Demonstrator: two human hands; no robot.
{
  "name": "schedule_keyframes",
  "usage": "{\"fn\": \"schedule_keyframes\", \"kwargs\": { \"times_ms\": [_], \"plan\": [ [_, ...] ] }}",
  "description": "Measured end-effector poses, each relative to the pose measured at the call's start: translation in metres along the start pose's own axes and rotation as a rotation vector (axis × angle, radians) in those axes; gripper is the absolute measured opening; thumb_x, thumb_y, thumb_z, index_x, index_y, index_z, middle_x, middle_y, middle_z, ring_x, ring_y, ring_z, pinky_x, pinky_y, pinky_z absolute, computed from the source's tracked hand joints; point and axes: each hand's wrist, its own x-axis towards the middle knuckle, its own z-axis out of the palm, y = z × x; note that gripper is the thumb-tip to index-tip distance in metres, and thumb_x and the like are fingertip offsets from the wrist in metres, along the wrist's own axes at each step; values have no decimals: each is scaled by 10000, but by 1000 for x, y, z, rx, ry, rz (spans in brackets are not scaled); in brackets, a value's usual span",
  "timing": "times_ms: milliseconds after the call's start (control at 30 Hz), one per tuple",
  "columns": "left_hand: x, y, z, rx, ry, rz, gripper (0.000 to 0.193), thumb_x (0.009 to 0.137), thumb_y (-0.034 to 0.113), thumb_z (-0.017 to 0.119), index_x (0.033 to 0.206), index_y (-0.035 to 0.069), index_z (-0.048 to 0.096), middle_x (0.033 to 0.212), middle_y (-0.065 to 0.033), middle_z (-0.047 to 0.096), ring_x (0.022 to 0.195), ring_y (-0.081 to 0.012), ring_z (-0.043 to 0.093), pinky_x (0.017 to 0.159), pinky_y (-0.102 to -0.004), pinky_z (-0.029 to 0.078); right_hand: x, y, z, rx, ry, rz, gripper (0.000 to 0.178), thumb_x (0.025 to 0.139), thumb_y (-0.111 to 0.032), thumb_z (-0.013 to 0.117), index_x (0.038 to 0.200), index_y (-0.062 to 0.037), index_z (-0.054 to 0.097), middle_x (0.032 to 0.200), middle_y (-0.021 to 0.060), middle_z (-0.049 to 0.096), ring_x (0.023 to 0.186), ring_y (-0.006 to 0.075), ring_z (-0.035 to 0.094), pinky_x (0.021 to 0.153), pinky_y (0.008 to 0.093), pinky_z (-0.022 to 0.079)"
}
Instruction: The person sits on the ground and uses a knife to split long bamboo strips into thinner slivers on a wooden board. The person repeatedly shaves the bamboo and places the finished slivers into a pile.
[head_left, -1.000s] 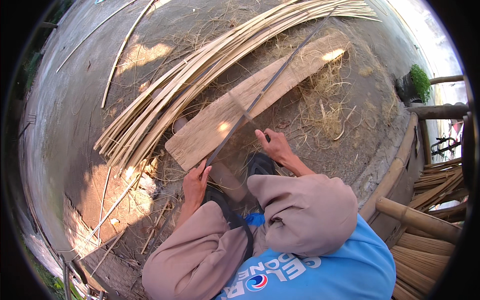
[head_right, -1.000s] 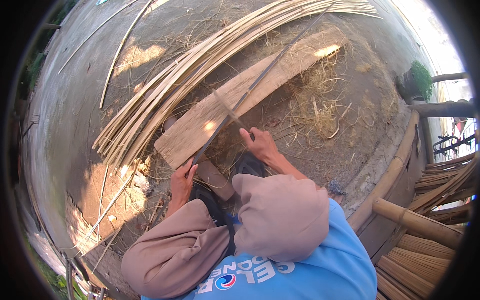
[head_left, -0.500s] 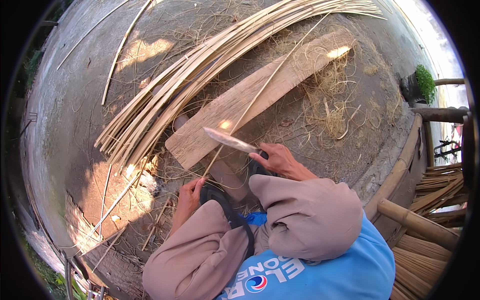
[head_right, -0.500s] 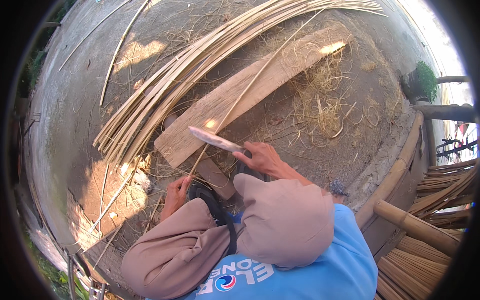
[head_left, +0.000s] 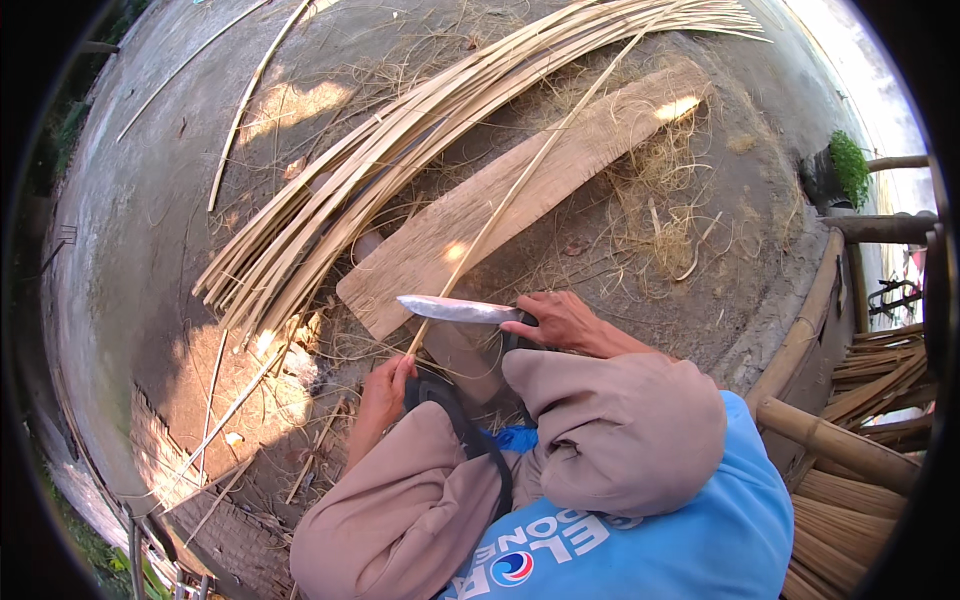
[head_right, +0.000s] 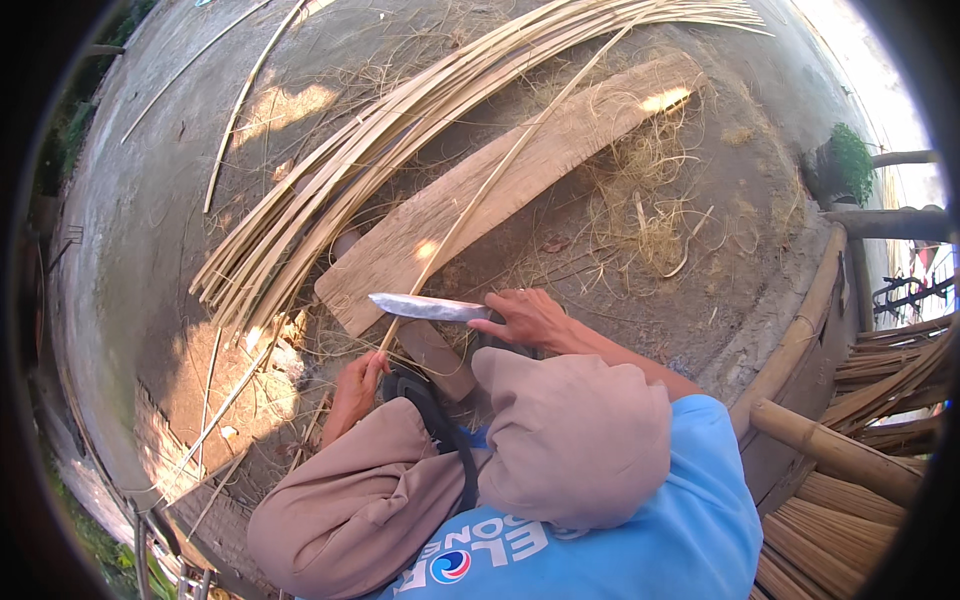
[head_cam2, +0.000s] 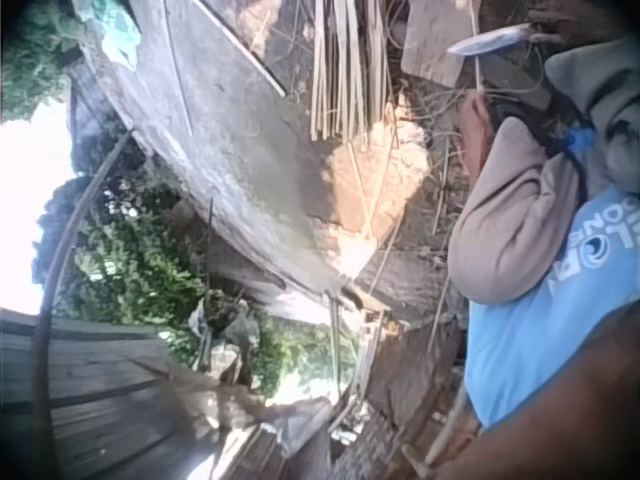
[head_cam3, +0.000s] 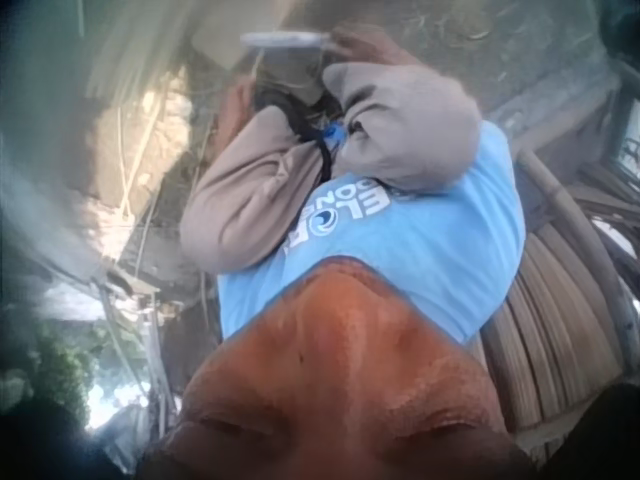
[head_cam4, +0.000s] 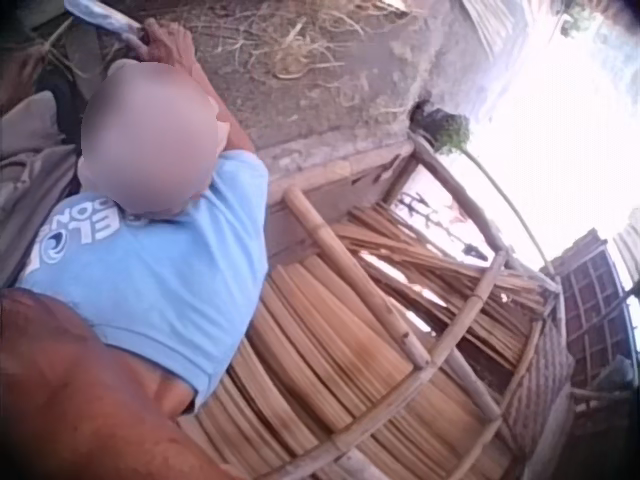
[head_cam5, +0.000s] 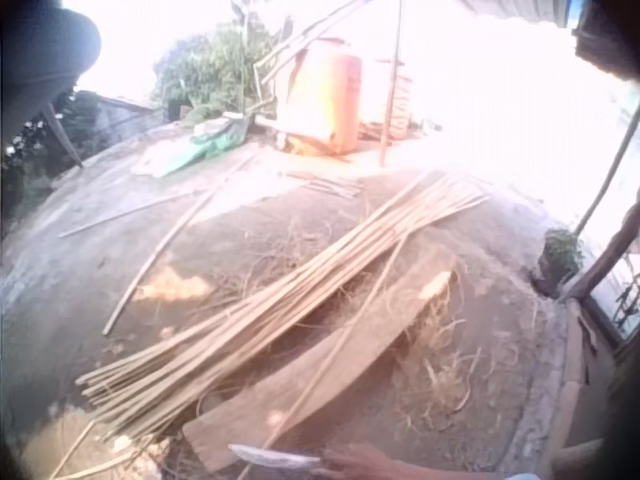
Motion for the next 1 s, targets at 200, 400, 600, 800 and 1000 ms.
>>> {"fn": "schedule_keyframes", "kwargs": {
  "times_ms": [200,400,600,800,1000],
  "plan": [
    [-30,8,-20,38,-35,-86,453,1111,382,498,862,29,634,654,-33,458,646,-127,439,598,-331,362,57,55,-56,25,205,478,636,1008,-592,597,789,4,619,598,232,613,609,410,684,572,512,520],
    [-111,-100,-54,33,-82,-227,449,1097,356,520,893,-26,640,696,-97,551,666,-163,473,629,-361,409,44,70,-45,-109,67,239,646,1005,-614,588,776,-10,616,589,210,617,528,353,644,527,499,497],
    [-158,-128,-90,-241,-204,-441,449,1093,407,533,938,11,677,750,15,578,688,-83,459,617,-305,405,80,193,-169,-24,443,711,758,1008,-654,528,728,43,624,606,191,618,530,333,591,605,487,477],
    [-41,-57,-52,-373,-413,-405,458,1091,469,533,818,108,606,667,69,468,616,-67,396,551,-255,326,30,13,-13,170,89,438,636,1019,-581,579,875,34,652,703,295,639,697,483,651,659,527,501],
    [-42,-67,-71,-544,-556,-619,491,1066,545,553,765,157,535,659,91,416,571,-57,341,503,-250,253,-10,6,4,37,69,132,526,991,-537,648,913,-16,651,723,218,661,675,434,662,630,503,513]
  ]
}}
